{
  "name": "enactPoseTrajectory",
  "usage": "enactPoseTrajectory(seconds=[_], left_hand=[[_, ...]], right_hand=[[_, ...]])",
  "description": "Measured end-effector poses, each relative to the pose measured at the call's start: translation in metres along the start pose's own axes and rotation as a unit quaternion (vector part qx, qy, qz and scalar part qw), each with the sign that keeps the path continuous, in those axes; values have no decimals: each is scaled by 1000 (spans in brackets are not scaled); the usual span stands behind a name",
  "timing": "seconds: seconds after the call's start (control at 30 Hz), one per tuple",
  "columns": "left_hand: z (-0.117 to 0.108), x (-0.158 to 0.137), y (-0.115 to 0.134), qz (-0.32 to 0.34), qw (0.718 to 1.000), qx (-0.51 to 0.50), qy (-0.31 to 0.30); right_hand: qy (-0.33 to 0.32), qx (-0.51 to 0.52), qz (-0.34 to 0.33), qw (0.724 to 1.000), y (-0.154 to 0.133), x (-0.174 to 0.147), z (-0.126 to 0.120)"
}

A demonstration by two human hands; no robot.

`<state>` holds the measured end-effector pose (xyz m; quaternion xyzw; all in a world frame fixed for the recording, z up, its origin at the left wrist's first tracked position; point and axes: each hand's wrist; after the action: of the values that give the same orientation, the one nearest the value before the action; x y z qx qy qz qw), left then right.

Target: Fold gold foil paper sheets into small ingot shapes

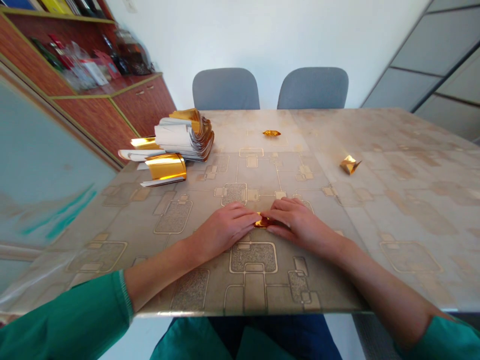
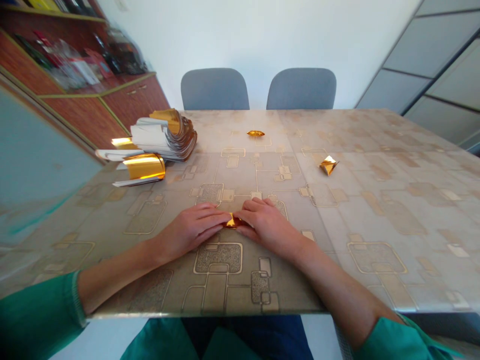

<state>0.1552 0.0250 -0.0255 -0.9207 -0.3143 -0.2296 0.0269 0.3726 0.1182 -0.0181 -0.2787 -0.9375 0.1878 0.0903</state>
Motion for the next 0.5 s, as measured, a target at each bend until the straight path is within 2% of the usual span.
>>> enactPoseTrajectory(seconds=[0.17,0.37,0.5], left_hand=[[5,-1,3,-13,999,26,32],[9,-2,6,-55,996,-17,70],[3,-1,9,-125,986,-68,88]], right_hand=[[6,5,6,1000,0,0,2],[28,11,9,1000,0,0,5],[70,54,12,996,1,0,5]])
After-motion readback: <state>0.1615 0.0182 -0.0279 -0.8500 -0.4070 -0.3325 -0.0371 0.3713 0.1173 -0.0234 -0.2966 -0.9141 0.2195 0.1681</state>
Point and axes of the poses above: each hand's wrist, its own x-axis towards the middle knuckle, its own z-axis out of the palm, y = z × x, and after that the axes turned 15 degrees about z, right-handed
